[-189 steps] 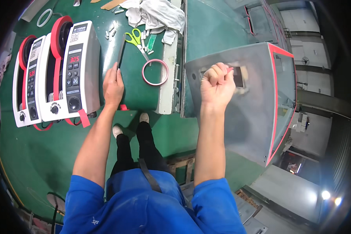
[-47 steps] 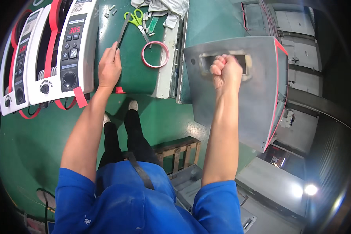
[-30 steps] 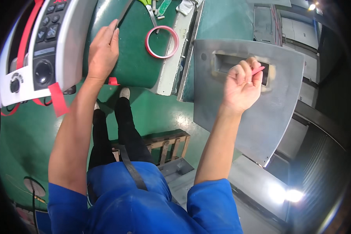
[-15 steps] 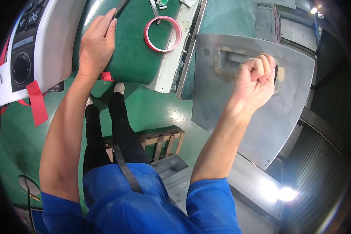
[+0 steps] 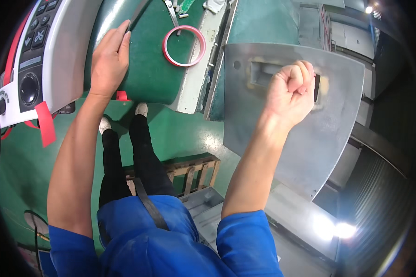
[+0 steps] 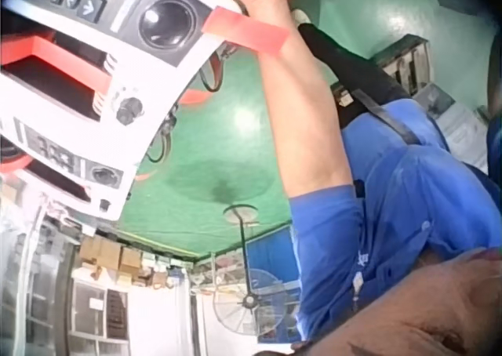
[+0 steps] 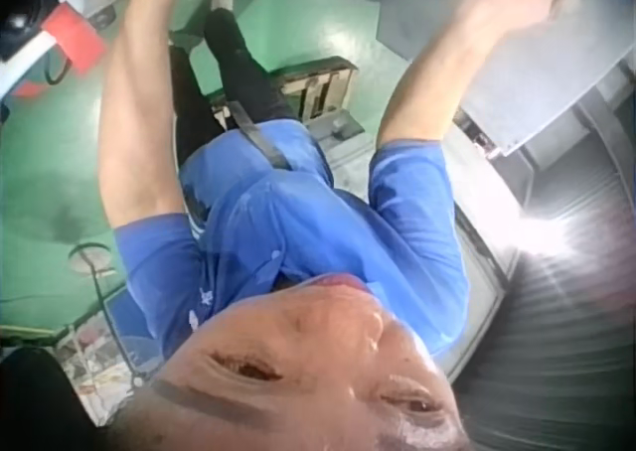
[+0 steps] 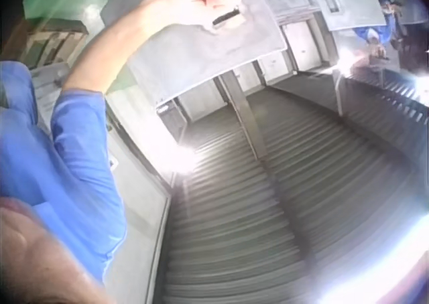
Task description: Smoothing the edges of a cutout on a metal enclosure using a hand deburring tool.
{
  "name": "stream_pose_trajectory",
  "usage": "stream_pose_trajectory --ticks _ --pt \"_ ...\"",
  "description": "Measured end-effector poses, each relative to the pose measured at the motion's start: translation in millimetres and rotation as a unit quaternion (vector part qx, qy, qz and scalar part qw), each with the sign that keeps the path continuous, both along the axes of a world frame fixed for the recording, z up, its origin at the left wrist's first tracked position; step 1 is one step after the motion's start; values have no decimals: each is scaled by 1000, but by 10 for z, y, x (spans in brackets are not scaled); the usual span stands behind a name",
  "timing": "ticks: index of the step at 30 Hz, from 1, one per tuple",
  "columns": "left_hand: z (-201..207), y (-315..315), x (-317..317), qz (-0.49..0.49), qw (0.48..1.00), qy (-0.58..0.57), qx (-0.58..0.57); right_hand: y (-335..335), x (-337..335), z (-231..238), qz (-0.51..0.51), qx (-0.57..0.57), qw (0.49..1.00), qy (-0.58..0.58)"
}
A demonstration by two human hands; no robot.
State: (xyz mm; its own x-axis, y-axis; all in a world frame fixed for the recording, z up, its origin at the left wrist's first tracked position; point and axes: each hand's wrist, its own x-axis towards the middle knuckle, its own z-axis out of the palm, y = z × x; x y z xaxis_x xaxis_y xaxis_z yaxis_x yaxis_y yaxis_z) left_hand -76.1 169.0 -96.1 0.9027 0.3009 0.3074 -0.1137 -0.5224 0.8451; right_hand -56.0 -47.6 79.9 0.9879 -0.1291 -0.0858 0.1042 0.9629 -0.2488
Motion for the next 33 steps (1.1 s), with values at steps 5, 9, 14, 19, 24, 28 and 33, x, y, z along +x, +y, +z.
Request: stream_pose_trajectory --ticks 5,9,14,19,24,28,33 --pt "0 -23 2 2 1000 -5 -3 39 63 148 1 24 1000 5" --pt "-18 -39 7 4 1000 -17 1 82 35 232 -12 80 997 -12" --pt "-29 10 -5 25 1000 -14 -3 317 -194 -107 64 1 998 21" --pt "24 25 28 46 996 -67 -33 678 37 -643 235 -232 926 182" --pt "-60 106 107 62 983 -164 -46 1176 125 -748 217 -585 757 193" --pt "-43 137 84 42 984 -114 -134 955 -125 -494 112 -862 492 51" --pt "-164 163 85 87 980 -175 -35 279 -375 640 -253 -950 134 -124"
